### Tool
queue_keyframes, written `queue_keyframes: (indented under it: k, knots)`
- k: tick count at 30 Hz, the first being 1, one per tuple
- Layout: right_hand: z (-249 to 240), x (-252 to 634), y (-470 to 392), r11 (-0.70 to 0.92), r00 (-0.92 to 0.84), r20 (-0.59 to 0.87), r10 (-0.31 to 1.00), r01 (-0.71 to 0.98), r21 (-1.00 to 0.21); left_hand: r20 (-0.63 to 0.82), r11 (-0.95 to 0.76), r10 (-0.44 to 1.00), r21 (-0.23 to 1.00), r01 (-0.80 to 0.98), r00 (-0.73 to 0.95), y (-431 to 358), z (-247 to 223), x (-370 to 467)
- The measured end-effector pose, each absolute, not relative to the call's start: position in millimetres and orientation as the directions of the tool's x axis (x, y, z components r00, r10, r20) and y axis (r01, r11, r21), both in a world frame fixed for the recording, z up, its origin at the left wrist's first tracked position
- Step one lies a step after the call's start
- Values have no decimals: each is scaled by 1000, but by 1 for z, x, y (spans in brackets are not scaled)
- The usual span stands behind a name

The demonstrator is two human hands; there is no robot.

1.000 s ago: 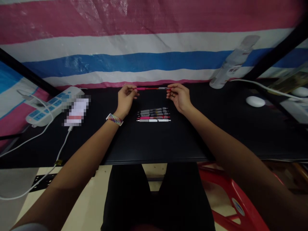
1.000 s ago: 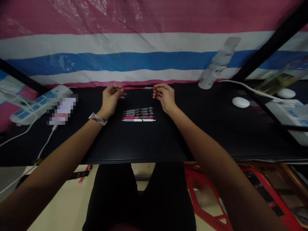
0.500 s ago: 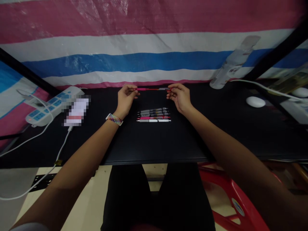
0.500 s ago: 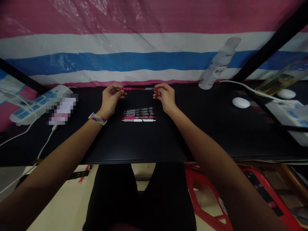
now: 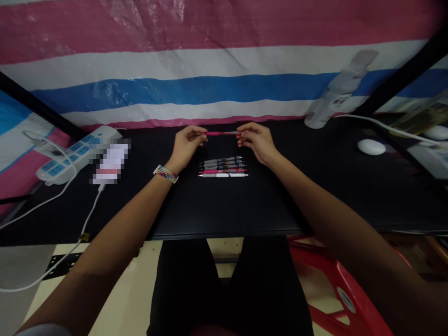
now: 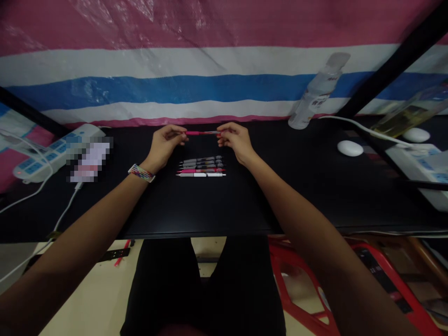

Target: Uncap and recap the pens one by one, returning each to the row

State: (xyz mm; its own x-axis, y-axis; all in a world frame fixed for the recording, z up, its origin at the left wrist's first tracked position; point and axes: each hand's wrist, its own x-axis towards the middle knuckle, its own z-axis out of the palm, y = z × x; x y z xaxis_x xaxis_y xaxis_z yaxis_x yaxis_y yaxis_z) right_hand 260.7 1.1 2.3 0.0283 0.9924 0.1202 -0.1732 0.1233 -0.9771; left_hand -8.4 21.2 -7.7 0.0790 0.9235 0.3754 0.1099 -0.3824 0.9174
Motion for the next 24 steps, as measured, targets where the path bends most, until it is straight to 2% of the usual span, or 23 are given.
queue_keyframes:
  k: [2,11,18,24]
  knots:
    - [4,260,-2,130,-29,135,990,-131,-983,366,-382,921,915,127,136,17,-6,-4]
    - [8,260,-6,123,-28,129,991,-159,-980,404,-430,901,877,214,156,10,-2,0]
    - [7,262,-5,112,-40,120,992,-154,-982,455,-478,877,860,179,154,10,-1,2]
    - [7,260,-6,124,-60,134,989,-147,-981,376,-420,898,888,190,227,7,1,1]
